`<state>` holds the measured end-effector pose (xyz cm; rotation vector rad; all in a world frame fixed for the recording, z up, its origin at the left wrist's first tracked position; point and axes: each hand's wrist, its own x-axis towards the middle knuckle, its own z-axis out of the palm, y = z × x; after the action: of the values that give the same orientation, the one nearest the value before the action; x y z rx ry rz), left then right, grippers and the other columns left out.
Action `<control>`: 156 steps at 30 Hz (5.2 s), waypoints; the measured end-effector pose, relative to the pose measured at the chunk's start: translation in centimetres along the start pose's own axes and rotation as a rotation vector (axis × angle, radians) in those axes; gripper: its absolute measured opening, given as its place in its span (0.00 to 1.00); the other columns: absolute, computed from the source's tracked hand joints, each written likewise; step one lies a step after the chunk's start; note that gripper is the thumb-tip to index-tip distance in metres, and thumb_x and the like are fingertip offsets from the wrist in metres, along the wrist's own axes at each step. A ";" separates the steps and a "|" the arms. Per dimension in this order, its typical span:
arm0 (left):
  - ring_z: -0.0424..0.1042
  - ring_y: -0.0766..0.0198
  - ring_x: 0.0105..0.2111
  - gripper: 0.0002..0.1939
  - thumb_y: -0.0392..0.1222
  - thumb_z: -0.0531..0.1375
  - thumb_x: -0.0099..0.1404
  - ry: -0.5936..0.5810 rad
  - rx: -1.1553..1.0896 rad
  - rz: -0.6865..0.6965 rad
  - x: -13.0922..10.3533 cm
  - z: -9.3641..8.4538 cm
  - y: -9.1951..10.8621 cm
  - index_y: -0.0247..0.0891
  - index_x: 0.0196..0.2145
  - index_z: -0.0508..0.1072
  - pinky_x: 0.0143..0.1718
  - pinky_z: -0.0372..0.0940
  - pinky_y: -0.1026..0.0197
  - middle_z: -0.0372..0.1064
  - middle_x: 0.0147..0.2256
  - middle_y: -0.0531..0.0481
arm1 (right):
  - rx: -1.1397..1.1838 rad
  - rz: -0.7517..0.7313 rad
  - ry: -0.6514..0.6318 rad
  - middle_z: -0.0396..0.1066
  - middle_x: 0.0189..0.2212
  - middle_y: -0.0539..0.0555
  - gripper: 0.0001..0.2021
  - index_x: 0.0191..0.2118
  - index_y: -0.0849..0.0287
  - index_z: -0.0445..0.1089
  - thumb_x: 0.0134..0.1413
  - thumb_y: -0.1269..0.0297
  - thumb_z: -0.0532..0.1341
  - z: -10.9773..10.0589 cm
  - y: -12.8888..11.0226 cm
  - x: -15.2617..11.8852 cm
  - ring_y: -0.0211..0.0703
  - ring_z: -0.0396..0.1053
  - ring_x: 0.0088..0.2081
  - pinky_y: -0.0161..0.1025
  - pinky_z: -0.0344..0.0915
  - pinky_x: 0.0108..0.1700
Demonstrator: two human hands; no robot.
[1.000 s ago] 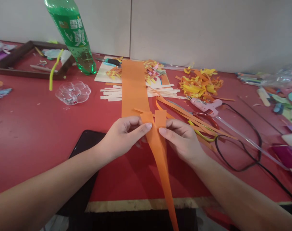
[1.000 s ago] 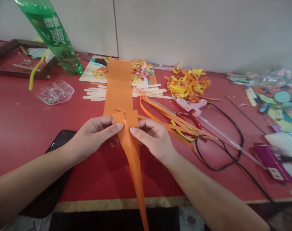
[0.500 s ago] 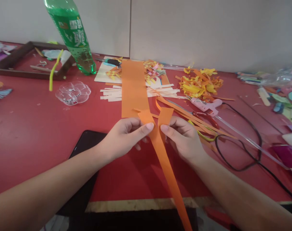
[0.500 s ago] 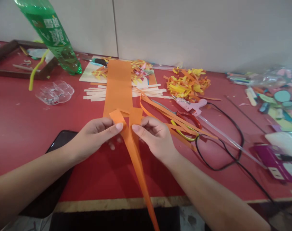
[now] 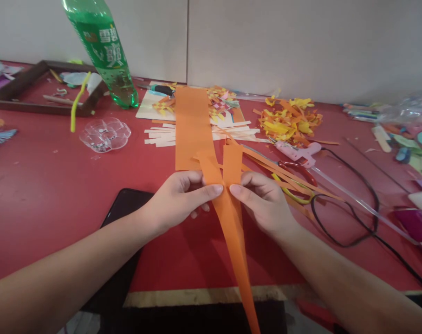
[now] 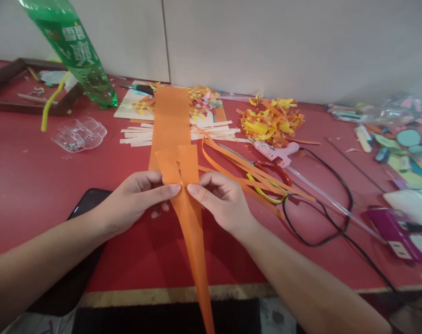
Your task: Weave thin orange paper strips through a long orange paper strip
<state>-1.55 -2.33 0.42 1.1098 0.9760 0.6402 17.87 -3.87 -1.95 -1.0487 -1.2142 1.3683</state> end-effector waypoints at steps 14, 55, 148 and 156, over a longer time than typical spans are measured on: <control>0.68 0.68 0.26 0.18 0.56 0.60 0.65 -0.062 0.199 0.064 -0.2 0.1 0.3 0.37 0.35 0.75 0.23 0.63 0.68 0.70 0.28 0.53 | 0.008 0.048 0.053 0.64 0.19 0.45 0.13 0.26 0.56 0.68 0.54 0.55 0.69 -0.3 0.1 0.1 0.35 0.60 0.22 0.36 0.58 0.26; 0.66 0.72 0.23 0.14 0.53 0.62 0.65 0.034 0.004 0.051 -0.1 0.1 0.1 0.38 0.33 0.74 0.20 0.59 0.71 0.69 0.26 0.55 | 0.096 0.035 -0.013 0.70 0.21 0.46 0.08 0.28 0.57 0.73 0.54 0.61 0.69 -0.2 0.4 0.1 0.32 0.63 0.20 0.32 0.60 0.22; 0.74 0.59 0.47 0.11 0.45 0.61 0.66 -0.169 0.094 0.186 0.1 0.1 0.4 0.38 0.43 0.78 0.52 0.66 0.59 0.77 0.45 0.48 | 0.031 0.175 -0.068 0.72 0.27 0.49 0.13 0.27 0.58 0.72 0.50 0.54 0.70 -0.1 -0.1 -0.3 0.37 0.68 0.28 0.36 0.66 0.31; 0.67 0.69 0.25 0.11 0.46 0.59 0.68 -0.054 0.147 0.149 0.1 0.2 0.4 0.38 0.36 0.78 0.35 0.67 0.65 0.71 0.26 0.55 | 0.080 0.130 -0.035 0.73 0.28 0.50 0.10 0.29 0.56 0.74 0.52 0.57 0.70 0.0 -0.2 -0.2 0.38 0.70 0.29 0.38 0.68 0.33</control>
<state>-1.34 -2.15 0.82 1.3327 0.9112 0.6633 17.89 -4.07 -1.71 -1.0666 -1.1237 1.5282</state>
